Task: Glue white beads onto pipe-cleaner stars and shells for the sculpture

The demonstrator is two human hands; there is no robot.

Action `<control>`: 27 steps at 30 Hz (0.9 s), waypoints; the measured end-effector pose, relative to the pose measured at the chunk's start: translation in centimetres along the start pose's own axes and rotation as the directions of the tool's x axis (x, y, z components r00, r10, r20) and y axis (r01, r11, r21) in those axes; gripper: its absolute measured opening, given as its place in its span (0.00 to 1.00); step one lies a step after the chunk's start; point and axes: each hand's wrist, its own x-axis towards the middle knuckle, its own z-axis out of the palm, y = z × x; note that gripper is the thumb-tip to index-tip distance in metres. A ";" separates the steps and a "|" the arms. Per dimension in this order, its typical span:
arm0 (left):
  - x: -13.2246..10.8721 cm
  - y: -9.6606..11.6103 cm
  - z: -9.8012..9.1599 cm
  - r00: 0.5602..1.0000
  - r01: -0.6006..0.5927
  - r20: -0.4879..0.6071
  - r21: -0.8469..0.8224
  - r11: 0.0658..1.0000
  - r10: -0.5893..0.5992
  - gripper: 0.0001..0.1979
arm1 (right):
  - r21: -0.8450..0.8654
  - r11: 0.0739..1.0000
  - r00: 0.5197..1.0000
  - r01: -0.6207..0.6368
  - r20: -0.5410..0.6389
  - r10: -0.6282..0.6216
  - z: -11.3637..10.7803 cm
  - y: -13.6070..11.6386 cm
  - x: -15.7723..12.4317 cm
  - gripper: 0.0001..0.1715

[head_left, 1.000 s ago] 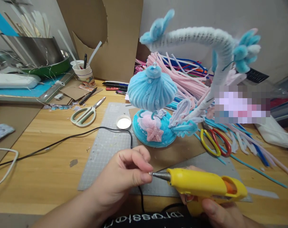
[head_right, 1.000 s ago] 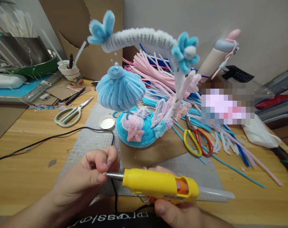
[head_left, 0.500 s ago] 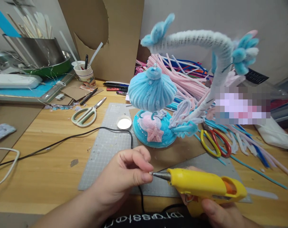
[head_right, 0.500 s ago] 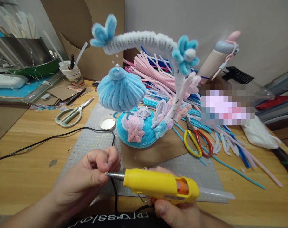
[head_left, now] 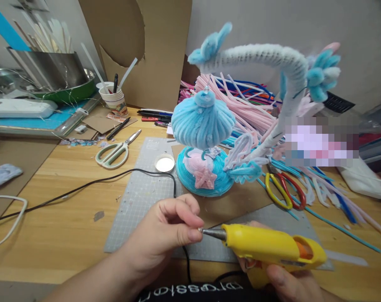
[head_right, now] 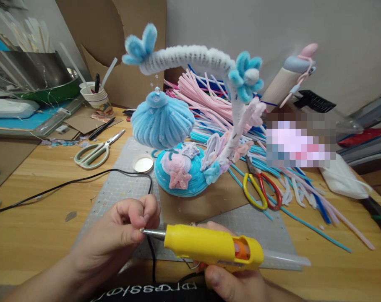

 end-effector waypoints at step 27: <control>0.4 -0.2 -0.1 0.997 -0.034 -0.062 0.013 0.999 0.034 0.07 | 0.222 0.970 0.994 -0.101 -0.028 0.110 0.3 -0.3 -0.4 0.19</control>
